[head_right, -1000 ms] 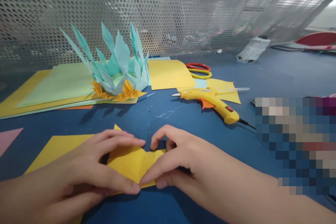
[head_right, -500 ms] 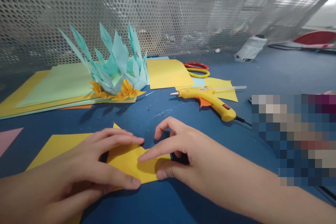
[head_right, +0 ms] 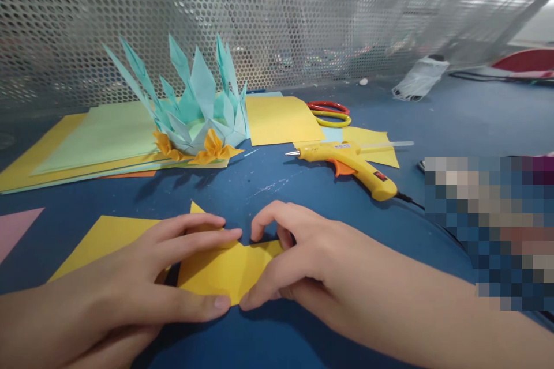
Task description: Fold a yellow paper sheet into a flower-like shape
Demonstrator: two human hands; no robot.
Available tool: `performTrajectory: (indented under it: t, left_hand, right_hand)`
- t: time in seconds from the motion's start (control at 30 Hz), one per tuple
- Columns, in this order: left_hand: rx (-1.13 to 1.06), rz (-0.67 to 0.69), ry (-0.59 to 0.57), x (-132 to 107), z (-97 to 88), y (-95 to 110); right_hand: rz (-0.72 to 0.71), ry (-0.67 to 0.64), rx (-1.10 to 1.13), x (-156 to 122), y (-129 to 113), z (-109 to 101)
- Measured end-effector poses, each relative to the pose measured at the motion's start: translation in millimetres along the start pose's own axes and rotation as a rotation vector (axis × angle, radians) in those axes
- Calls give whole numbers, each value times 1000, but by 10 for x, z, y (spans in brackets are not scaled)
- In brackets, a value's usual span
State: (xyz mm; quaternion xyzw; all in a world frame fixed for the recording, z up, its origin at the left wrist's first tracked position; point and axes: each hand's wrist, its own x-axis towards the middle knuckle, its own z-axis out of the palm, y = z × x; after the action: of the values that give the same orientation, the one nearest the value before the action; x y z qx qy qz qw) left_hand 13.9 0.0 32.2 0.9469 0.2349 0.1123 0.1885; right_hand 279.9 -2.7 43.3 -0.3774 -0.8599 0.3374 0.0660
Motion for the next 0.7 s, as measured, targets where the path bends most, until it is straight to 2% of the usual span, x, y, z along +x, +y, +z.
performTrajectory:
  t: [0.2, 0.3, 0.47, 0.6, 0.7]
  left_hand:
    - [92, 87, -120, 59, -43, -12]
    - [162, 152, -99, 64, -45, 2]
    - [238, 188, 51, 28, -16, 40]
    - [181, 185, 8, -8, -48, 47]
    - [196, 194, 0, -43, -46, 43]
  right_hand:
    - [1, -1, -21, -7, -31, -5]
    - [-8, 14, -23, -21, -38, -3]
    - [-43, 12, -42, -19, -35, -16]
    - [-174, -64, -132, -7, -68, -30]
    - [-221, -112, -233, -1, -93, -17]
